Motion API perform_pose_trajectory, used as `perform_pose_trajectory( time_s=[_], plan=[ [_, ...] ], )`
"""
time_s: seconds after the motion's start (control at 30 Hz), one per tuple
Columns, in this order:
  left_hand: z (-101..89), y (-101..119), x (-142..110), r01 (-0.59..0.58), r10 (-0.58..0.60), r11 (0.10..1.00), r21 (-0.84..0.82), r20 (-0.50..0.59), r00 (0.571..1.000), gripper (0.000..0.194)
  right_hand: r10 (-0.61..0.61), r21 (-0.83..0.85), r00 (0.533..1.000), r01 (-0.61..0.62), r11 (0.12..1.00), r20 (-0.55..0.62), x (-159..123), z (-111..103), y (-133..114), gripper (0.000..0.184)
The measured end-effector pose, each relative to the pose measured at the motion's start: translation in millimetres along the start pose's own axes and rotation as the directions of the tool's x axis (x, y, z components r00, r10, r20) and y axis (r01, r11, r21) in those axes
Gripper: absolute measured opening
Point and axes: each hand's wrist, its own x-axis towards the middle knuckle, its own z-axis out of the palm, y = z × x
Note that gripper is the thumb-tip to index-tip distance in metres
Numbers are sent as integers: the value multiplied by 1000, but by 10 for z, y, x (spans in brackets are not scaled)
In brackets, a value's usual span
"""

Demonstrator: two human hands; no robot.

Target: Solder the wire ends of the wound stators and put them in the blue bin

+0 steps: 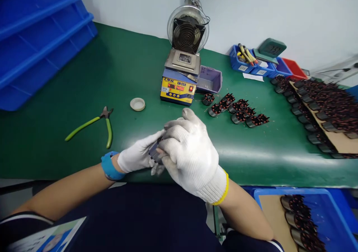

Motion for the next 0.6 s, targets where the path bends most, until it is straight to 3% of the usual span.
perform_pose_trajectory(
  time_s=[0.07,0.1,0.13,0.17,0.2,0.23,0.27,0.3,0.33,0.4,0.47,0.53,0.57,0.6],
  plan=[
    [19,51,-48,-134,133,974,-182,-21,991,37,1,-11,1000,-1,1000,-16,-18,11,18,13],
    [19,89,-63,-272,252,929,-251,-108,962,31,2,-2,1000,-2,1000,-23,-13,1,10,14],
    [13,128,-68,-415,363,866,-278,-221,905,36,0,15,1000,1,1000,-30,1,-15,-7,16],
    [2,161,-64,-510,425,816,-272,-316,848,45,-4,39,999,5,999,-32,19,-34,-29,17],
    [-13,185,-53,-533,429,807,-256,-366,825,51,-8,65,1000,10,998,-25,39,-52,-50,17],
    [-26,197,-40,-474,383,849,-235,-345,857,53,-17,88,1000,19,996,-14,56,-65,-67,17],
    [-36,195,-29,-359,300,911,-205,-269,915,53,-28,100,1000,28,995,0,65,-70,-78,16],
    [-38,182,-25,-213,190,964,-156,-152,970,54,-39,99,999,38,994,8,64,-66,-80,16],
    [-31,161,-28,-73,71,993,-92,-21,997,60,-47,89,999,46,995,11,51,-55,-75,15],
    [7,107,-57,51,-57,998,44,133,990,66,-38,58,999,38,998,6,-9,-18,-50,14],
    [64,57,-101,-51,39,990,128,99,994,50,-6,66,1000,6,998,-9,-104,17,-18,15],
    [115,26,-136,-228,231,952,203,7,973,40,115,214,983,-83,973,-144,-224,43,18,14],
    [133,16,-145,-300,316,926,230,-38,948,44,220,355,938,-117,928,-266,-291,54,38,13],
    [145,9,-148,-346,373,907,241,-76,925,50,339,503,849,-103,858,-404,-363,68,61,12]
  ],
)
